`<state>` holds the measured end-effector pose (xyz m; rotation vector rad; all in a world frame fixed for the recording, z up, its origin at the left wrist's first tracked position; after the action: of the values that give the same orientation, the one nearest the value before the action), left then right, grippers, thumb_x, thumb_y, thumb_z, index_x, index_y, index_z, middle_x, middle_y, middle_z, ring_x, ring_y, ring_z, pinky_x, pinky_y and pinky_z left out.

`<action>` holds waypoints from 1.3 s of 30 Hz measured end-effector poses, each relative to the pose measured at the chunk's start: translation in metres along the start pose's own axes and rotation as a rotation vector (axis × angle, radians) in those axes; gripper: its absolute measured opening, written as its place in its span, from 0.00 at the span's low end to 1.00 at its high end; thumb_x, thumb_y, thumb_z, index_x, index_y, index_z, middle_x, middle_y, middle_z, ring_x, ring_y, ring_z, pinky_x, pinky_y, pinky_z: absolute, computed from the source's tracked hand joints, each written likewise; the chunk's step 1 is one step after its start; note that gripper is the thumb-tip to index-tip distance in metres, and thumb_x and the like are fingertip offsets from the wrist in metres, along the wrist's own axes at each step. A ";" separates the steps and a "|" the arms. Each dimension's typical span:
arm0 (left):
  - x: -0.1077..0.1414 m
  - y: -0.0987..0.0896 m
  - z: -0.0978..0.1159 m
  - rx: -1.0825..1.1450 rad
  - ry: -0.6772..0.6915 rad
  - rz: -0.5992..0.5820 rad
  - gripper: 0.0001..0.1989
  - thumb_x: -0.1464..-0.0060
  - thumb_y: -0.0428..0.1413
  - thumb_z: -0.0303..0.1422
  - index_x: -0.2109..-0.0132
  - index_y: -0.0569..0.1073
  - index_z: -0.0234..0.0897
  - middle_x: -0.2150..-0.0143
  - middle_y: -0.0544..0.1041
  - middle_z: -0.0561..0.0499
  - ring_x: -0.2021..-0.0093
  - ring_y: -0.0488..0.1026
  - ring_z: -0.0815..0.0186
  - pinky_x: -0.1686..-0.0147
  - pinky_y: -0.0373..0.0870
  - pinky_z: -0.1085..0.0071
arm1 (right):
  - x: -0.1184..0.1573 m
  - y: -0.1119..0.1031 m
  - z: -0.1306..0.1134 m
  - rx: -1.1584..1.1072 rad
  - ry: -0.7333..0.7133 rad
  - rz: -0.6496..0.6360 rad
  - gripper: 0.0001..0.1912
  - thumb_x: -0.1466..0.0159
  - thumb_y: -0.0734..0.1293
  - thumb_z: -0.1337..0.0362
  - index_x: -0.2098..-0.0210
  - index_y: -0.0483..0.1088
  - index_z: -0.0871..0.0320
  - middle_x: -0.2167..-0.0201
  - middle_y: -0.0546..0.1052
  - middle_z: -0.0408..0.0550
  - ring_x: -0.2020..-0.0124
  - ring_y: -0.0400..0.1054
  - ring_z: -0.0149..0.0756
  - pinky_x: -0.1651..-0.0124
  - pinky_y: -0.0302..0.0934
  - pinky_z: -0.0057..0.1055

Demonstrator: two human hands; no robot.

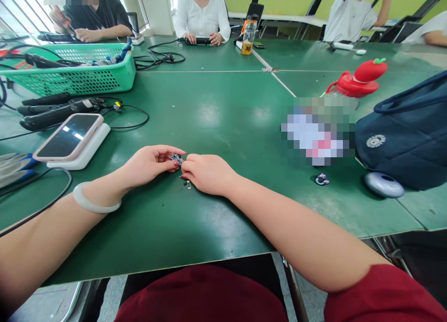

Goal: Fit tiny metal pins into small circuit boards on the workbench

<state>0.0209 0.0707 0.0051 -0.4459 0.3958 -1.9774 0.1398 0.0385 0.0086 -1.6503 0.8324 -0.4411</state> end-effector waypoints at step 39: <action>0.000 0.000 -0.002 -0.016 0.014 -0.005 0.19 0.52 0.58 0.32 0.51 0.74 0.35 0.68 0.76 0.51 0.69 0.71 0.69 0.63 0.70 0.69 | 0.001 -0.002 0.006 -0.170 0.088 0.033 0.10 0.35 0.62 0.61 0.68 0.72 0.58 0.66 0.73 0.45 0.66 0.65 0.29 0.64 0.55 0.27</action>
<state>0.0198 0.0713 0.0036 -0.4441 0.4196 -1.9846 0.1453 0.0423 0.0085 -1.7808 0.9841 -0.4320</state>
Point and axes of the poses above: each hand's wrist, its own x-axis away from the middle knuckle, its own y-axis out of the palm, z = x × y, the point moved 7 cm from there along -x, towards the middle knuckle
